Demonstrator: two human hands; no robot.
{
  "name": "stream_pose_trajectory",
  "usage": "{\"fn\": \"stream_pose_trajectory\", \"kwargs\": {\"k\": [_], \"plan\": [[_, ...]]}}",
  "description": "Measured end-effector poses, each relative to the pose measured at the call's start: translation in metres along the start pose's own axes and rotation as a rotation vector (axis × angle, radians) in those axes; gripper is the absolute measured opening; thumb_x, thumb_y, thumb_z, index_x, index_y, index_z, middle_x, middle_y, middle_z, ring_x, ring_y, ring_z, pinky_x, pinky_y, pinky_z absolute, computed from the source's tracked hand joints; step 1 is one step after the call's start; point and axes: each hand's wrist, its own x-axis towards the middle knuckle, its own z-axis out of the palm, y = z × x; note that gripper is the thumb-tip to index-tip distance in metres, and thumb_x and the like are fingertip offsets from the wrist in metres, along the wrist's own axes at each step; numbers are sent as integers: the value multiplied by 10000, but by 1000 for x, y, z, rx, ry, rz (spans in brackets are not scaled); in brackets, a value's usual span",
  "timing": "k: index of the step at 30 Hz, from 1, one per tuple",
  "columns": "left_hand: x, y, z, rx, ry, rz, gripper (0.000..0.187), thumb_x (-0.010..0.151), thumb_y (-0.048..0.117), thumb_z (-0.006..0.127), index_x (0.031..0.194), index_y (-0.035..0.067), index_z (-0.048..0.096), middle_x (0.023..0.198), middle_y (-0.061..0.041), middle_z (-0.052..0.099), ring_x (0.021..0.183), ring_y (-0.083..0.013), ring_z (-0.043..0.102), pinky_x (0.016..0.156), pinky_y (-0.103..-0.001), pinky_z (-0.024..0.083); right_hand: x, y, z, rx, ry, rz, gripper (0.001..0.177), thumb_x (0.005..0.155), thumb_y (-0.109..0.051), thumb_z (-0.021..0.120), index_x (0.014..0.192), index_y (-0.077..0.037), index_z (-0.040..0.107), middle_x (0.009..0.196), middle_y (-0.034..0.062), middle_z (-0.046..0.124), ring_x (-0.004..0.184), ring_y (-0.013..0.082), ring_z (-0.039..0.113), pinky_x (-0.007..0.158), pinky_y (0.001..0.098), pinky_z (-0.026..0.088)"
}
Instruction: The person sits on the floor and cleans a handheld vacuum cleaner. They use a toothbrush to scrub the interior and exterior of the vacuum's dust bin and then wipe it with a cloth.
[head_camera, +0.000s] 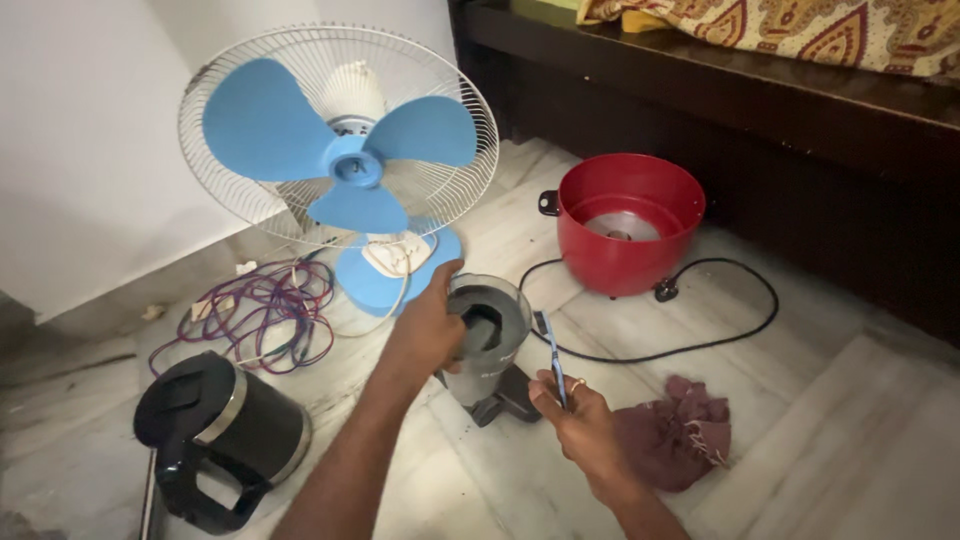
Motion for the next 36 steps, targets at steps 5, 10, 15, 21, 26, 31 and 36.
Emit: {"fn": "stream_pose_trajectory", "kwargs": {"k": [5,10,15,21,26,31,36], "plan": [[1,8,-10,269,-41,80,666,807,-67,494,1410,213,539,1064,-195,756,557,-313,729,557,-417,625,7,6,1,31,-28,21,497,886,-347,740,1271,-38,690,586,-36,470,434,71,347,400,273,266],[-4,4,-16,307,-94,-8,533,848,-61,480,1323,148,601,963,-268,776,573,-312,739,586,-398,609,20,39,7,-94,-32,-18,488,856,-289,760,1266,-35,685,862,42,721,674,127,530,603,291,410],[-35,-27,-28,83,-6,-58,554,783,-110,464,1275,109,597,1067,-224,756,558,-340,762,543,-405,605,26,63,10,-318,-31,-106,571,768,-188,836,1293,-39,665,1261,85,746,1210,198,689,1038,314,485],[-77,-75,-39,-321,157,-211,403,916,-15,493,1285,111,594,1149,-174,752,659,-326,766,480,-402,608,39,78,13,-525,-115,-350,753,707,-155,851,1417,-99,606,1271,131,704,1187,244,667,992,329,492],[-102,-130,-41,-524,257,-247,505,888,-40,504,1349,154,575,1182,-134,712,792,-273,757,483,-434,607,51,99,13,-420,20,-435,546,791,-232,863,1252,-11,671,1190,142,757,1091,228,717,927,333,531],[-118,-200,-34,-707,291,-282,567,876,-137,483,1383,98,576,1168,-216,728,803,-413,726,488,-499,609,43,74,18,-44,87,-49,490,809,-220,811,1200,-1,611,778,69,638,483,165,451,430,339,361],[-119,-270,-26,-617,319,65,614,777,-196,518,1336,47,597,1210,-163,728,1170,-238,685,923,-291,508,50,54,22,106,28,-52,498,821,-203,816,1194,54,609,542,3,427,402,108,338,373,305,277]]}}
